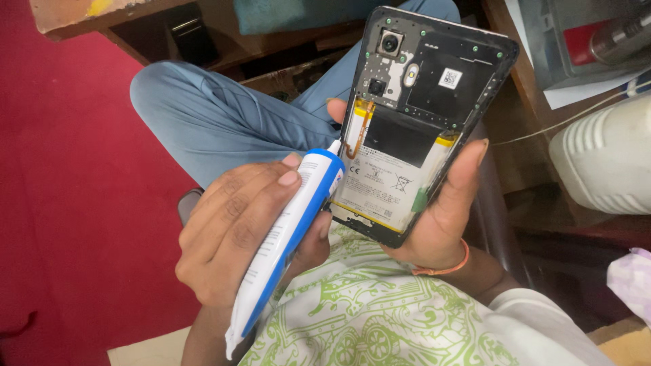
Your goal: The person aligns and attaches a new back cover to a smartphone, then applies adhesive along the internal frame edges of the phone body. The person handles the phone and back cover by hand and uses a tube of adhesive.
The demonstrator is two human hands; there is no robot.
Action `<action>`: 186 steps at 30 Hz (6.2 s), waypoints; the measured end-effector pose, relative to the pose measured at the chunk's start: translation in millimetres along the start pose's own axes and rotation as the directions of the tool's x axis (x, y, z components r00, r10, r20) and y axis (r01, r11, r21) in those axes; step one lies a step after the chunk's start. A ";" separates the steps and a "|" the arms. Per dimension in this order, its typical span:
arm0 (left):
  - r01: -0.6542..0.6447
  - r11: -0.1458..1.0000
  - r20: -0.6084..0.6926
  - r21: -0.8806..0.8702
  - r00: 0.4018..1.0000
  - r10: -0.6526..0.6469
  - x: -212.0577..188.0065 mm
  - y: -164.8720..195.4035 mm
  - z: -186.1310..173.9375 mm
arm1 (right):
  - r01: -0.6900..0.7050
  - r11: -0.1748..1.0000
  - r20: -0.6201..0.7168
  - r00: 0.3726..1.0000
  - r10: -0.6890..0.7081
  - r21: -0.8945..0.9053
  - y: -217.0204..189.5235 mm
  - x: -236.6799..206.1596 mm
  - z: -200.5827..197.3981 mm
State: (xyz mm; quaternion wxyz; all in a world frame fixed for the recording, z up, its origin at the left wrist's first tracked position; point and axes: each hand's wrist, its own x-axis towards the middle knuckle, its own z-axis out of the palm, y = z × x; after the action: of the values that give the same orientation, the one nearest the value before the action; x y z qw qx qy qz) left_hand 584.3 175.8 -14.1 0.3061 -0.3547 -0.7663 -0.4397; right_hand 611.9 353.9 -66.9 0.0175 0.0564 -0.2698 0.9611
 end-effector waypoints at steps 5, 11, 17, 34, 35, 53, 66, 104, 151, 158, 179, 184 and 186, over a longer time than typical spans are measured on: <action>0.013 1.000 -0.001 -0.020 1.000 -0.013 1.2 1.7 1.3 | -0.006 1.000 0.036 0.999 0.006 -0.020 -0.8 1.2 -2.0; -0.007 1.000 -0.010 -0.011 1.000 0.007 2.5 -0.9 4.7 | 0.066 0.996 0.066 0.996 -0.062 -0.058 -0.4 1.9 -6.1; 0.005 1.000 -0.019 -0.013 1.000 -0.005 4.7 1.7 6.9 | -0.013 1.000 -0.039 0.999 0.012 -0.024 -5.4 -0.9 -5.6; 0.007 0.998 -0.039 -0.059 0.999 -0.009 1.9 -2.2 8.9 | 0.008 0.998 0.058 0.998 -0.012 0.060 -4.1 0.6 -16.0; 0.010 0.999 -0.034 -0.053 0.999 -0.012 2.1 -2.5 8.8 | 0.011 0.998 0.077 0.997 -0.016 0.054 -3.9 0.6 -16.3; 0.039 0.998 -0.053 -0.049 0.998 -0.041 7.1 -1.1 17.5 | -0.078 0.997 0.111 0.991 0.079 -0.006 -12.6 -1.7 -28.4; -0.029 0.999 -0.090 0.024 0.995 0.031 13.8 -6.1 21.8 | -0.132 0.990 0.115 0.985 0.125 0.048 -20.4 -6.1 -37.0; 0.015 1.000 -0.093 -0.006 0.996 -0.016 9.3 -4.7 23.2 | -0.157 0.985 0.099 0.984 0.150 0.071 -15.1 -2.3 -47.4; -0.052 0.997 -0.181 0.058 0.982 0.062 7.9 -12.8 31.5 | -0.221 0.973 0.232 0.952 0.201 0.061 -19.0 -0.3 -48.7; -0.039 0.998 -0.170 0.051 0.984 0.047 8.1 -13.3 33.3 | -0.251 0.964 0.193 0.954 0.230 0.088 -21.3 1.3 -48.2; -0.056 0.998 -0.257 0.022 0.965 0.059 7.5 -18.3 47.4 | -0.331 0.941 0.185 0.931 0.315 0.065 -27.4 -0.8 -56.9; -0.038 0.999 -0.244 0.016 0.969 0.041 6.6 -15.9 47.2 | -0.327 0.944 0.187 0.931 0.315 0.035 -27.8 -1.8 -57.6; -0.040 0.999 -0.269 0.014 0.962 0.042 6.6 -15.9 49.1 | -0.344 0.937 0.222 0.920 0.324 0.057 -27.9 -1.6 -56.9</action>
State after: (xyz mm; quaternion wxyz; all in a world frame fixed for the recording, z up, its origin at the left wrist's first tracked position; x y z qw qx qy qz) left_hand 560.0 215.7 -37.1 0.4182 -0.3061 -0.7119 -0.4740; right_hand 609.6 407.4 -100.9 -0.1779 0.1109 -0.2299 0.9504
